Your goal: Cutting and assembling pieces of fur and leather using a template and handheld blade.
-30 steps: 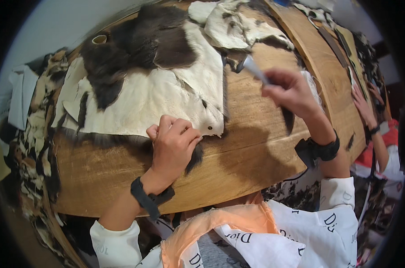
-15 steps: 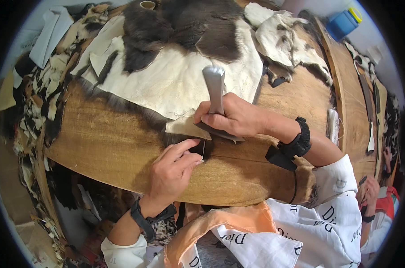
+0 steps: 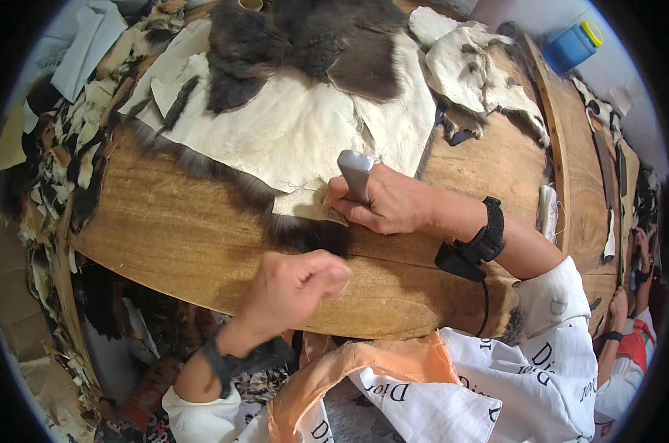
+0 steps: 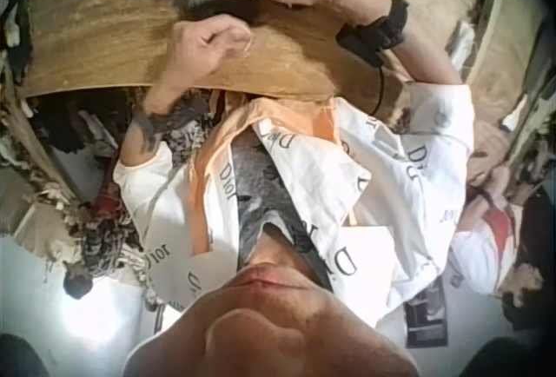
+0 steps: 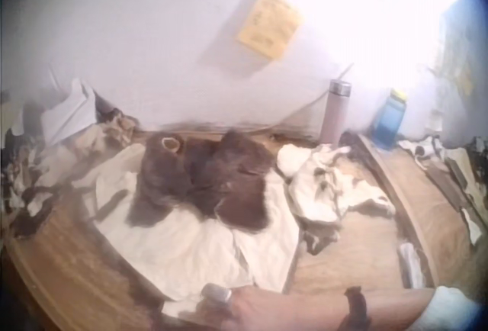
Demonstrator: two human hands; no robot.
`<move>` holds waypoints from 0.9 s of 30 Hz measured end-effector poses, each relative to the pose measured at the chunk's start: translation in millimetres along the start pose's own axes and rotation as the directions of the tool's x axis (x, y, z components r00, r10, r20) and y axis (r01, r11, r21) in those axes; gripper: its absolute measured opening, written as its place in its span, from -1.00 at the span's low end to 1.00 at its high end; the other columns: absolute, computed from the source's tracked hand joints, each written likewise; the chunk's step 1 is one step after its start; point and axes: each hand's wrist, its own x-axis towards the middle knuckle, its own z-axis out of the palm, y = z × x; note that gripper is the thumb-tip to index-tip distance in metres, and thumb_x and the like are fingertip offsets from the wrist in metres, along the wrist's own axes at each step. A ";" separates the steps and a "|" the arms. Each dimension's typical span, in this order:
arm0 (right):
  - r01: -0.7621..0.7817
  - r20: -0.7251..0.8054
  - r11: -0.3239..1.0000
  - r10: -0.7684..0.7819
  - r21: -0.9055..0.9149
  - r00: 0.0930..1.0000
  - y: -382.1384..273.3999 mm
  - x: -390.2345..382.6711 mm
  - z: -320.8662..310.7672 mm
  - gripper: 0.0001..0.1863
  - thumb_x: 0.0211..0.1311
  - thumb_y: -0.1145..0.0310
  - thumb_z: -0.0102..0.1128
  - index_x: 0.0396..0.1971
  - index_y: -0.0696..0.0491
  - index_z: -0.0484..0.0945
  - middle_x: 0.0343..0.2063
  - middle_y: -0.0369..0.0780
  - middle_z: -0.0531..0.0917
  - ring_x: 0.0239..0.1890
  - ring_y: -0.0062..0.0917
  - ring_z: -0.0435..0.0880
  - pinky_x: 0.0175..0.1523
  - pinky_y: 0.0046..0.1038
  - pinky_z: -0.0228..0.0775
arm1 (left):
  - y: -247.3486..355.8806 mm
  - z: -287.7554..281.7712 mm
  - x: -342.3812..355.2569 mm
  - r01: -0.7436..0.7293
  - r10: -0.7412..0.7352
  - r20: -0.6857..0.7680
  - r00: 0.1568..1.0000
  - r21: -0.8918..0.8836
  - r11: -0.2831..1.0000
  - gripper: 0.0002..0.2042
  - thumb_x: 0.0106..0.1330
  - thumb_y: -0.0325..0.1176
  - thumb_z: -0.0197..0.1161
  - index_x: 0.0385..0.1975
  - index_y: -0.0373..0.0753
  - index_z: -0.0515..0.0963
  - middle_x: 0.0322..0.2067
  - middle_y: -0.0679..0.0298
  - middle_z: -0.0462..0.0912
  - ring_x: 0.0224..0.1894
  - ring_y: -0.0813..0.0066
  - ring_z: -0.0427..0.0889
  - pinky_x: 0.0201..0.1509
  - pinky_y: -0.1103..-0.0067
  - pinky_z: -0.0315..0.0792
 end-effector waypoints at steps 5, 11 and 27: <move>0.052 -0.094 0.993 -0.042 0.108 0.995 -2.1 -0.3 -10.2 -0.80 0.13 0.34 -0.12 -0.39 0.14 0.44 -0.57 -0.12 0.52 -0.48 -0.29 0.53 -0.31 -0.39 0.35 | -25.6 -26.3 -6.9 0.263 0.064 -0.389 0.919 0.726 0.636 -0.90 0.05 -0.39 0.26 -0.55 -0.28 0.58 -0.58 0.16 0.52 -0.57 0.33 0.49 -0.47 0.47 0.36; -0.003 -0.081 0.991 0.013 0.132 0.997 -6.3 32.1 -3.4 -0.76 0.16 0.33 -0.16 -0.35 0.15 0.46 -0.53 -0.06 0.54 -0.45 -0.21 0.53 -0.30 -0.36 0.35 | -59.6 -15.8 33.1 0.006 0.393 -0.562 0.728 0.577 0.816 -0.82 -0.01 -0.44 0.26 -0.36 -0.23 0.55 -0.48 0.25 0.53 -0.35 0.25 0.46 -0.22 0.43 0.36; 0.022 0.002 0.994 -0.023 0.111 1.000 11.4 35.8 -1.3 -0.72 0.20 0.30 -0.15 -0.32 0.17 0.49 -0.44 -0.11 0.58 -0.37 -0.30 0.56 -0.23 -0.38 0.37 | -60.8 -12.2 36.6 0.058 0.223 -0.554 0.802 0.444 0.894 -0.87 0.07 -0.41 0.21 -0.46 -0.36 0.52 -0.60 0.15 0.46 -0.60 0.33 0.45 -0.52 0.50 0.30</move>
